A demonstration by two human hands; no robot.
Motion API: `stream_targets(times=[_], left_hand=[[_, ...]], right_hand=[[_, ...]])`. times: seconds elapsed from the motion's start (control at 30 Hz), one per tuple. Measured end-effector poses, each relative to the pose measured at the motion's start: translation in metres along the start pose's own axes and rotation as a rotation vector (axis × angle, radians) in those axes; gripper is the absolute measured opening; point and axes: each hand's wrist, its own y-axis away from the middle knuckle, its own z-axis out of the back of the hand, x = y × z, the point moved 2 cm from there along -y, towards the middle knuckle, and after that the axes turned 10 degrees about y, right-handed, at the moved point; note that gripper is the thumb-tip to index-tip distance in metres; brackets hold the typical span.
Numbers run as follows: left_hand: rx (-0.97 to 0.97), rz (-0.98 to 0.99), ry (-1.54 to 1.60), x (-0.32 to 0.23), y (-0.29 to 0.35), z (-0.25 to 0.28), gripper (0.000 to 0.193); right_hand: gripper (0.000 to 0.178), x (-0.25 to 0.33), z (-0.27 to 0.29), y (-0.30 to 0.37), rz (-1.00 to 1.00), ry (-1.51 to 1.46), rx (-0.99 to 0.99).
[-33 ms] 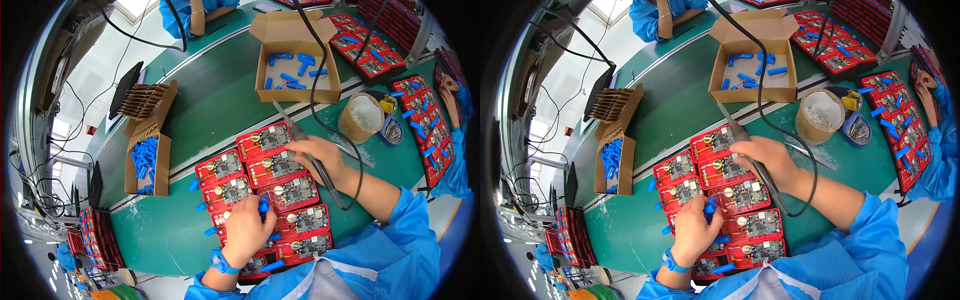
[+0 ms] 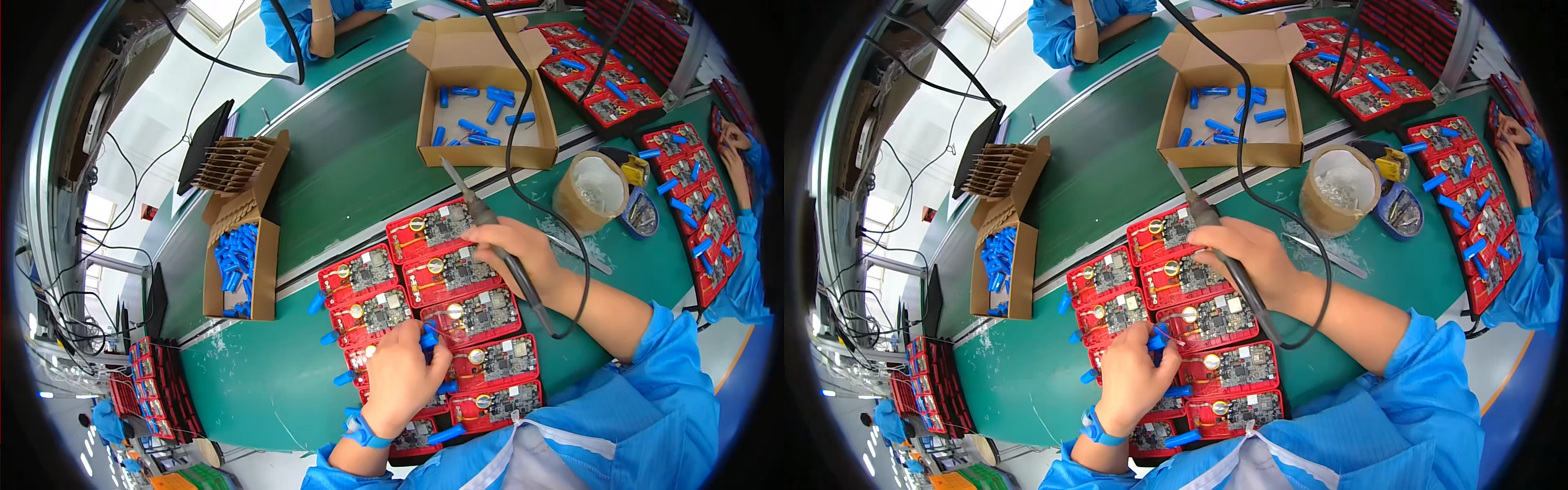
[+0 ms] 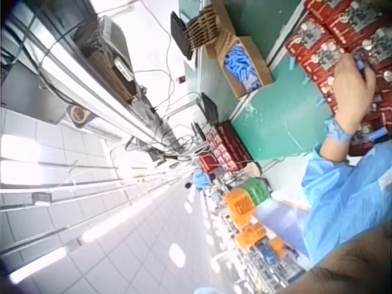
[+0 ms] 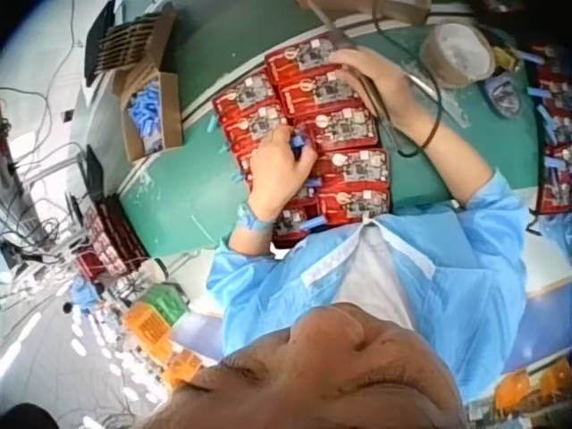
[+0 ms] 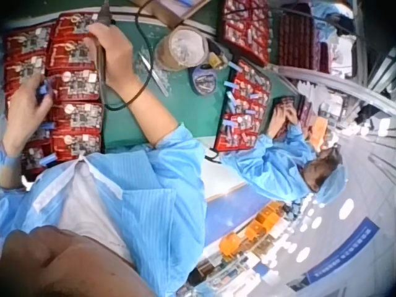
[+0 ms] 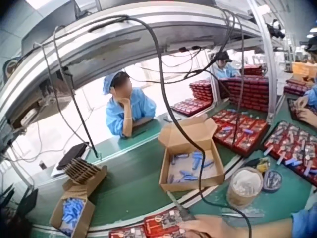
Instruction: The person assembles electronic devices by placing batteries and wires into casings and soldering electrical connections onto circuit boards using a soldering iron.
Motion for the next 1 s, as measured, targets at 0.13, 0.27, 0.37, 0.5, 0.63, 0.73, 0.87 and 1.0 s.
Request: stream_targets(times=[0.13, 0.27, 0.37, 0.5, 0.63, 0.73, 0.87, 1.0], left_hand=[[-0.016, 0.172, 0.101, 0.011, -0.001, 0.008, 0.02], [0.03, 0.257, 0.033, 0.019, -0.006, 0.025, 0.02], [0.115, 0.208, -0.024, 0.021, -0.008, 0.026, 0.027], [0.144, 0.192, 0.019, 0.017, -0.013, 0.029, 0.04], [0.197, 0.177, 0.055, 0.032, -0.009, 0.028, 0.051], [0.082, 0.251, 0.328, 0.036, -0.009, 0.038, 0.041], [0.039, 0.364, 0.733, 0.053, -0.008, 0.042, 0.025], [-0.07, 0.286, 1.389, 0.045, -0.017, 0.043, 0.024]], right_hand=[[0.029, -0.009, -0.027, -0.006, -0.124, -0.181, 0.074], [0.028, -0.003, -0.033, -0.004, -0.128, -0.22, 0.207], [0.027, -0.003, -0.033, -0.006, -0.072, -0.261, 0.224], [0.022, -0.018, -0.03, -0.036, -0.015, -0.136, 0.146], [0.017, -0.03, -0.045, -0.052, 0.168, 0.034, 0.169], [0.022, -0.029, -0.053, -0.052, 0.143, 0.027, 0.374], [0.023, -0.03, -0.056, -0.048, 0.102, -0.011, 0.401], [0.024, -0.027, -0.05, -0.046, 0.134, -0.017, 0.352]])
